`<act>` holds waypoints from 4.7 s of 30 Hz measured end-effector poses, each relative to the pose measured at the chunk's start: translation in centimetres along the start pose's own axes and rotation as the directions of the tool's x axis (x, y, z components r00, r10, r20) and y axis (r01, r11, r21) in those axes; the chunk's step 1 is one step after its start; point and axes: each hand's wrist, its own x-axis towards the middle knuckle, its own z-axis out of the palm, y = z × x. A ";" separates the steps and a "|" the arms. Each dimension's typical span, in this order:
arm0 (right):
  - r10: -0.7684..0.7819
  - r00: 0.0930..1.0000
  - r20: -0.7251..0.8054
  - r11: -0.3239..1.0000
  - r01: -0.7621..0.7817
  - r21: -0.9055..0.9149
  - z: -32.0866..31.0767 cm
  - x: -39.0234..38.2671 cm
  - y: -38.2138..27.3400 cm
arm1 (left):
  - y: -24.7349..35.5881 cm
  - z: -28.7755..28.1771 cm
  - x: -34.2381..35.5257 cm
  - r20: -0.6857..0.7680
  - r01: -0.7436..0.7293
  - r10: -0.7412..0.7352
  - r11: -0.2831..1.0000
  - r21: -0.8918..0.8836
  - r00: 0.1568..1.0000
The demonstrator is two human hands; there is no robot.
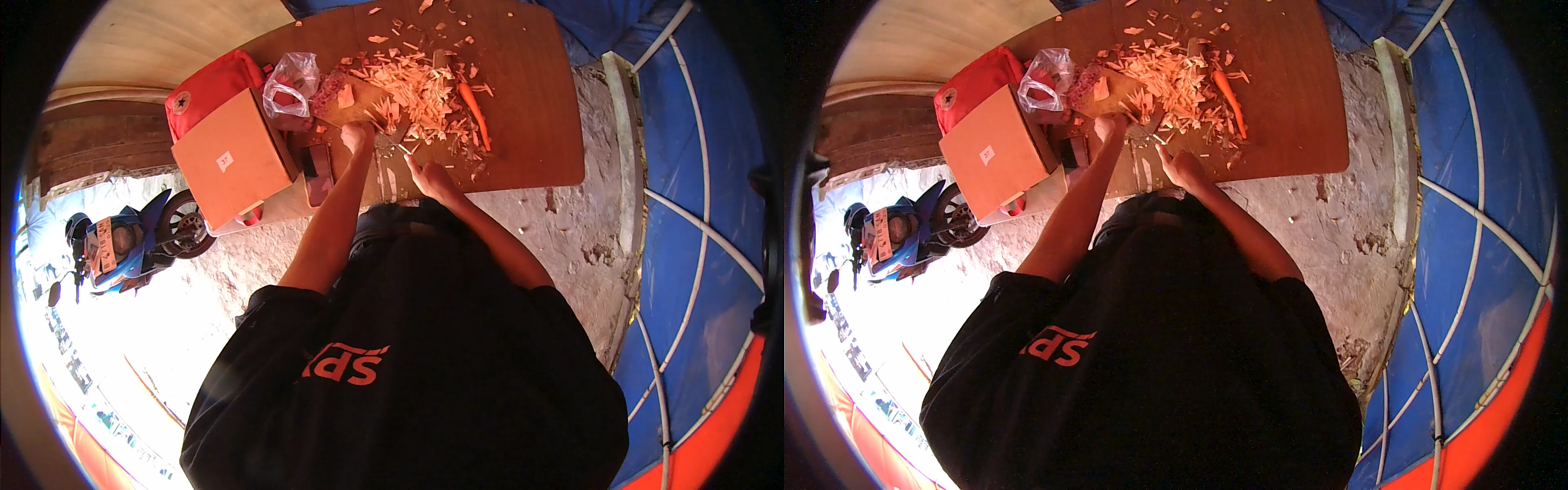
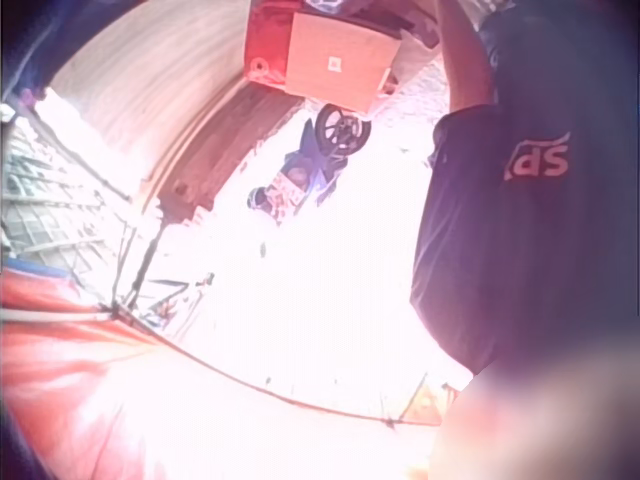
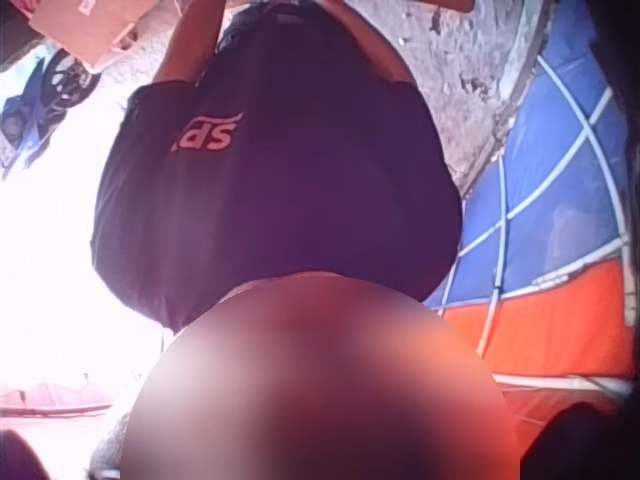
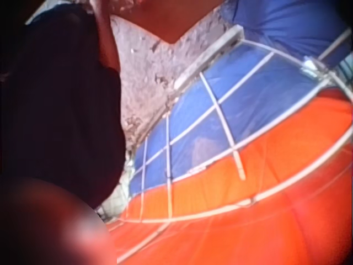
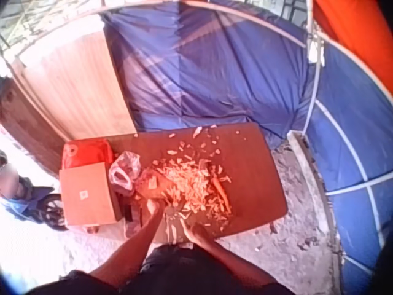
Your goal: The person carves a small block of reddish wood using a knife, repeatedly shaving off thin curls and accumulating wood shavings on a wooden table. The person holds the wood with the left hand and uses the knife with the right hand throughout the clip.
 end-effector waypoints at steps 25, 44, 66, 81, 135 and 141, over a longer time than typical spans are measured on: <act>-0.300 0.952 -0.065 0.920 0.271 -0.284 2.1 3.3 -0.4 | -0.6 -0.3 -0.1 0.004 -0.063 0.064 0.995 -0.073 0.998; -0.148 0.971 -0.188 0.988 0.154 0.020 -5.2 -3.3 3.3 | -1.4 0.6 0.8 0.118 0.087 -0.088 0.996 0.007 0.989; 0.166 0.973 -0.163 0.723 -0.008 0.691 -8.4 -8.0 6.9 | 5.7 1.1 -1.4 0.157 -0.359 0.330 0.906 0.224 0.931; -0.172 0.981 0.094 0.913 0.123 0.388 -6.9 -3.6 3.7 | 2.3 -3.5 3.7 0.025 -0.255 0.282 0.899 -0.357 0.959; -0.161 0.971 -0.175 0.979 0.135 -0.151 -3.9 -3.9 -1.8 | 1.9 -1.1 0.0 0.075 -0.101 0.102 0.995 -0.020 0.992; -0.235 0.941 -0.246 0.963 0.190 -0.193 -2.8 -1.2 -3.3 | 1.6 -1.0 -0.1 0.072 -0.167 0.166 0.986 0.007 0.984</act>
